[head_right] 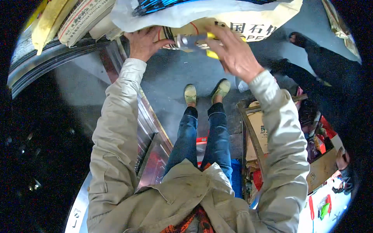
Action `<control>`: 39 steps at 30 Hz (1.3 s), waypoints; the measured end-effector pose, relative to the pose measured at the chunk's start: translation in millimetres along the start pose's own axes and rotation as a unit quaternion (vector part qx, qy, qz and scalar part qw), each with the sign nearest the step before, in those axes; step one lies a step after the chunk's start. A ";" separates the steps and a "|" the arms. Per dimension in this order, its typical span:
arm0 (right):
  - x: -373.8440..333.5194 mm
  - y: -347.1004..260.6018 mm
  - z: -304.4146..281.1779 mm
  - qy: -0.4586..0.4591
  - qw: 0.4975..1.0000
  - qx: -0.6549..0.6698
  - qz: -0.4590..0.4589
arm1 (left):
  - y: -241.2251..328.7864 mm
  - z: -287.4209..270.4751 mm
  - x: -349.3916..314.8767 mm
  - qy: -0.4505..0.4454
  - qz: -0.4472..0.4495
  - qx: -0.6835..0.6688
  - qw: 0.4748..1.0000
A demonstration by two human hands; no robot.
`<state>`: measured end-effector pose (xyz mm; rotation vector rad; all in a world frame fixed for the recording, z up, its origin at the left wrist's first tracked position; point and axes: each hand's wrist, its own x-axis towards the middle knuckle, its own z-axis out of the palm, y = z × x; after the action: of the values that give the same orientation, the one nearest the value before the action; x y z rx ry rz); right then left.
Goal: Bundling blue rods with plastic ties and placing them into large sacks.
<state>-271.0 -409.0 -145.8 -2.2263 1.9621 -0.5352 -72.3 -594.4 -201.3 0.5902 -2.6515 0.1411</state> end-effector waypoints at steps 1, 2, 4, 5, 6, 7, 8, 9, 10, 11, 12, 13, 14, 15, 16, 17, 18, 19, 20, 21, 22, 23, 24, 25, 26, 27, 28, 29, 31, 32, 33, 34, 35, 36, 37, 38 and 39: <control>10.9 0.3 2.9 -0.026 0.998 0.046 0.037 | -3.8 4.9 0.9 0.035 0.025 -0.025 0.999; 12.7 4.8 7.3 -0.031 0.998 0.039 0.037 | -2.8 9.4 2.2 0.041 0.021 -0.030 0.998; 14.6 14.2 13.0 0.009 0.998 0.046 0.032 | -0.7 15.1 5.4 0.046 0.033 -0.072 0.996; 15.0 17.3 14.1 0.031 0.998 0.051 0.028 | 0.0 16.1 6.9 0.048 0.040 -0.090 0.994; 13.6 19.3 14.5 0.052 0.997 0.056 0.024 | 1.3 16.7 8.4 0.050 0.047 -0.109 0.992; 12.6 17.1 15.2 0.050 0.997 0.054 0.023 | -0.1 17.7 7.0 0.052 0.045 -0.110 0.992; 10.3 14.4 15.6 0.050 0.997 0.046 0.025 | -0.8 18.7 6.3 0.057 0.040 -0.118 0.991; 7.6 11.3 15.7 0.050 0.998 0.037 0.027 | -1.2 19.3 6.1 0.063 0.036 -0.125 0.990; 4.7 8.0 15.9 0.051 0.998 0.029 0.029 | -2.0 19.4 5.9 0.068 0.031 -0.132 0.988; 2.5 4.4 16.3 0.052 0.998 0.020 0.031 | -3.5 18.8 5.4 0.074 0.028 -0.139 0.987; -1.1 -0.5 14.7 0.050 0.998 0.015 0.032 | -2.9 19.5 5.6 0.078 0.028 -0.143 0.986; -5.9 -7.3 12.6 0.048 0.998 0.002 0.044 | -2.4 20.1 5.5 0.046 -0.001 -0.189 0.981; -9.2 -15.3 11.6 0.047 0.997 -0.008 0.055 | -4.1 18.6 4.6 0.011 -0.029 -0.231 0.972; -11.2 -22.0 11.0 0.047 0.997 -0.017 0.065 | -6.0 17.1 3.4 -0.024 -0.057 -0.272 0.960; -10.3 -25.8 11.1 0.046 0.996 -0.025 0.076 | -8.3 15.7 1.9 -0.060 -0.084 -0.312 0.945; -8.1 -24.8 8.1 0.044 0.996 -0.031 0.078 | -5.3 11.0 7.1 -0.057 -0.083 -0.316 0.943; -2.2 -23.3 4.2 0.051 0.996 -0.039 0.066 | -2.9 6.6 13.2 0.015 -0.053 -0.277 0.959; 4.1 -20.6 1.5 0.058 0.996 -0.048 0.056 | 1.0 -1.2 22.9 0.086 -0.021 -0.237 0.968; 11.5 -19.5 -1.1 0.066 0.995 -0.055 0.046 | 2.9 -11.1 31.9 0.155 0.009 -0.192 0.969; 17.2 -19.4 -4.0 0.074 0.995 -0.062 0.035 | 4.0 -22.0 41.0 0.225 0.040 -0.146 0.963; 22.0 -20.6 -8.6 0.075 0.994 -0.066 0.039 | 4.5 -36.7 51.1 0.227 0.043 -0.150 0.961; 27.2 -22.6 -14.5 0.101 0.992 -0.035 0.072 | 3.8 -53.4 61.7 0.210 0.040 -0.165 0.963; 35.9 -31.3 -18.2 0.133 0.986 0.007 0.102 | -2.9 -78.3 69.4 0.187 0.040 -0.171 0.967; 38.5 -37.0 -26.2 0.159 0.977 0.038 0.136 | -4.1 -95.0 77.9 0.168 0.038 -0.188 0.967; 38.2 -41.6 -35.0 0.186 0.965 0.069 0.170 | -4.1 -104.6 85.2 0.150 0.037 -0.204 0.967; 28.5 -48.5 -29.7 0.197 0.947 0.185 0.171 | -6.3 -110.6 90.8 0.153 0.045 -0.205 0.966; 7.0 -57.4 -19.4 0.204 0.919 0.290 0.174 | -2.2 -110.7 96.6 0.034 0.048 -0.199 0.978; -7.4 -80.7 -16.0 0.151 0.846 0.425 0.285 | -0.8 -113.8 101.1 -0.089 0.050 -0.178 0.979; -30.2 -117.0 -2.6 0.073 0.634 0.611 0.468 | 2.8 -118.6 108.1 -0.329 0.054 -0.125 0.934; -34.6 -130.7 5.0 0.091 0.614 0.625 0.473 | 3.8 -118.3 112.9 -0.326 0.064 -0.125 0.935; -36.0 -140.9 11.2 0.108 0.593 0.639 0.479 | 4.6 -115.6 116.1 -0.305 0.094 -0.121 0.940; -32.3 -148.3 11.1 0.118 0.592 0.638 0.479 | 6.1 -112.3 117.6 -0.283 0.123 -0.116 0.944; -28.1 -156.4 12.2 0.155 0.569 0.647 0.483 | 8.5 -106.9 116.6 -0.262 0.154 -0.113 0.946; -23.7 -160.7 14.3 0.192 0.545 0.656 0.486 | 11.5 -100.8 116.2 -0.242 0.185 -0.110 0.946; -19.4 -162.1 18.3 0.204 0.540 0.656 0.487 | 15.0 -94.8 115.7 -0.242 0.197 -0.110 0.944; -15.1 -162.9 23.5 0.209 0.521 0.665 0.494 | 18.9 -88.6 114.7 -0.262 0.170 -0.100 0.945; -9.9 -160.3 28.7 0.212 0.500 0.675 0.500 | 21.8 -80.8 115.5 -0.283 0.142 -0.088 0.945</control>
<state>-112.3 -379.4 -122.5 0.0873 1.4324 -1.5902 -146.1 -603.9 -79.6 0.2001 -3.2488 -0.2183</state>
